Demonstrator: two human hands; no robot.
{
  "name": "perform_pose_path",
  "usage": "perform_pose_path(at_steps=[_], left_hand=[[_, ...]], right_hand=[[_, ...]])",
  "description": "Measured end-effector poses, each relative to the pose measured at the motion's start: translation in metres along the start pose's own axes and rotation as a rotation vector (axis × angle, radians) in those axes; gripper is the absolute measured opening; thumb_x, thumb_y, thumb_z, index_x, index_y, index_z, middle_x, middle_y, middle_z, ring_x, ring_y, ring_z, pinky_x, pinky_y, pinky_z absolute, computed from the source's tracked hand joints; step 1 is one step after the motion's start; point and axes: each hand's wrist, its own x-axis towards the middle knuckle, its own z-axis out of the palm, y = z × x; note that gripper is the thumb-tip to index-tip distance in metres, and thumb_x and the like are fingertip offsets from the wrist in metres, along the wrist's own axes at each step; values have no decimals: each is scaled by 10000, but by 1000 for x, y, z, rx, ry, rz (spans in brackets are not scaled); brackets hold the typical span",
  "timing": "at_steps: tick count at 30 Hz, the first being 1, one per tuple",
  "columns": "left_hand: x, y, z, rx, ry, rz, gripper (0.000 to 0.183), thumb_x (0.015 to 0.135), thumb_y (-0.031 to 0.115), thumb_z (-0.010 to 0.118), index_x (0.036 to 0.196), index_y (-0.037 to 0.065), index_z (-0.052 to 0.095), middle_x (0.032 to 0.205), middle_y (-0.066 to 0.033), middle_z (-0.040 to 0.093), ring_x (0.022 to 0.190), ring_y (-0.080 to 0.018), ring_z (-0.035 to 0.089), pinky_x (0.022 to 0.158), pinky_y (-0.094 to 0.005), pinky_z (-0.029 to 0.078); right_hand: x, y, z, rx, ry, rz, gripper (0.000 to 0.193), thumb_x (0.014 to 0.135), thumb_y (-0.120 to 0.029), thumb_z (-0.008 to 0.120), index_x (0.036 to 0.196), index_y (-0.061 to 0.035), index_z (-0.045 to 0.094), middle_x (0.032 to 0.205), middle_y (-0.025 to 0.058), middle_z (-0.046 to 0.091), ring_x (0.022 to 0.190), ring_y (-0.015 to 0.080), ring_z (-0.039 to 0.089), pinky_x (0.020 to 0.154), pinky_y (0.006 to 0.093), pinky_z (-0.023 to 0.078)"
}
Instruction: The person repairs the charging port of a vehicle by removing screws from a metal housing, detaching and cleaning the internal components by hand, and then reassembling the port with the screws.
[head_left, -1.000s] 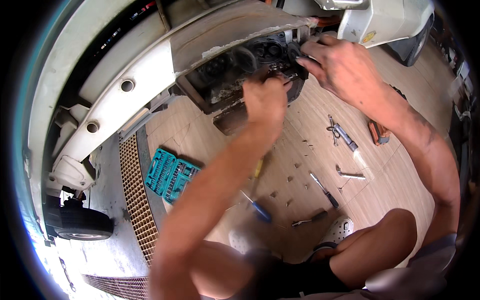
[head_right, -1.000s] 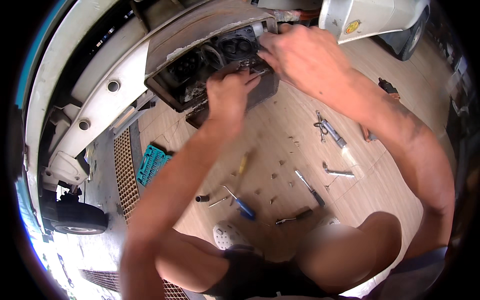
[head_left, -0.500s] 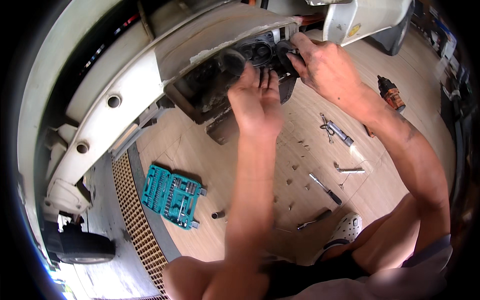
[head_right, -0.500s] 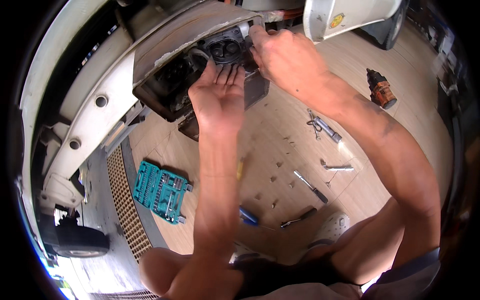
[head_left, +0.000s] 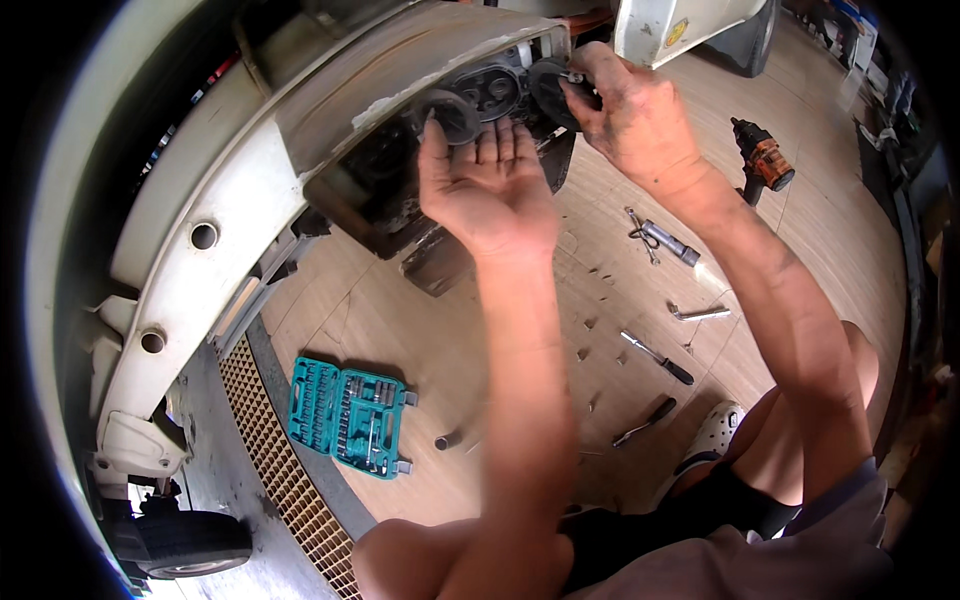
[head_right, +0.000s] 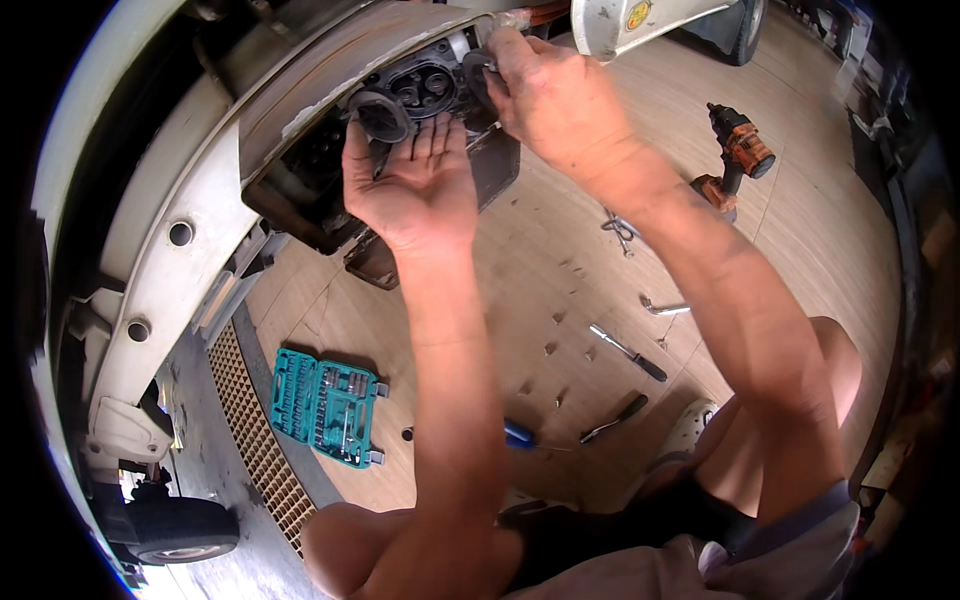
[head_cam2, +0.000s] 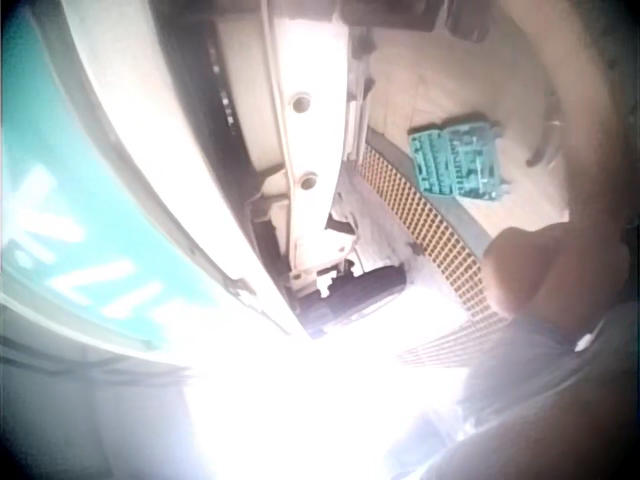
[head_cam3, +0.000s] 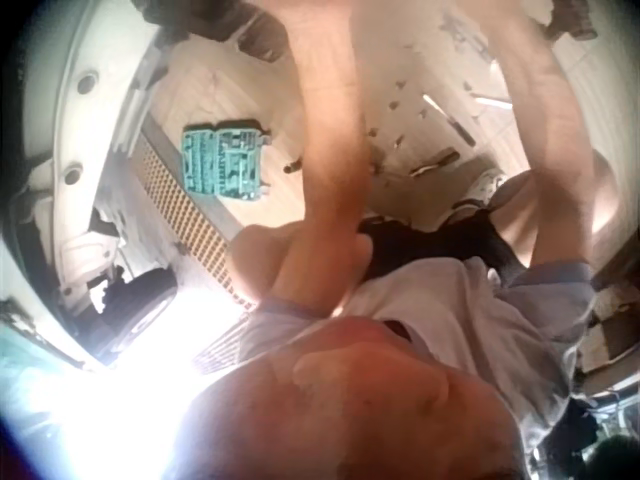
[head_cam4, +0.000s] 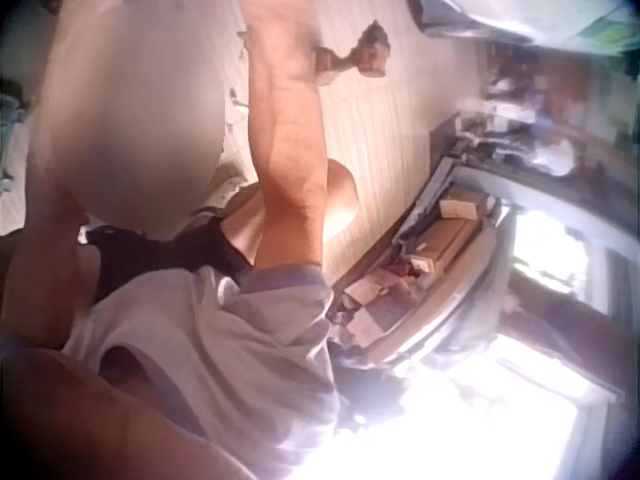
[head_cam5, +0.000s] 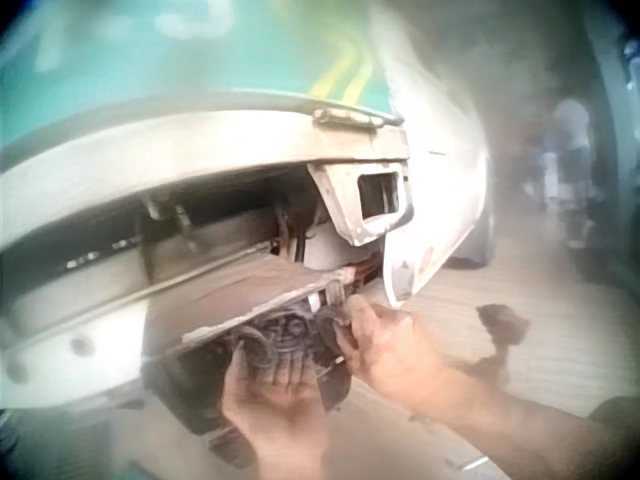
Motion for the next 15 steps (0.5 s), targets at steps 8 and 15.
perform_pose_path(at_steps=[8,15], left_hand=[[-4,-9,6,49,-65,97,668,895,381,644,1347,-84,481,1442,-211,441,1410,-341,356,1245,-508,189],[-2,-25,19,-188,-141,154,521,873,318,629,1280,-5,582,1338,-181,558,1293,-360,515,1169,-535,350]], right_hand=[[6,-4,2,20,111,-117,250,860,-72,727,1051,-46,568,755,180,632,661,412,634,553,462,496],[6,-14,5,-12,17,142,215,915,-129,605,1067,-10,511,842,197,627,707,425,656,611,511,534]])
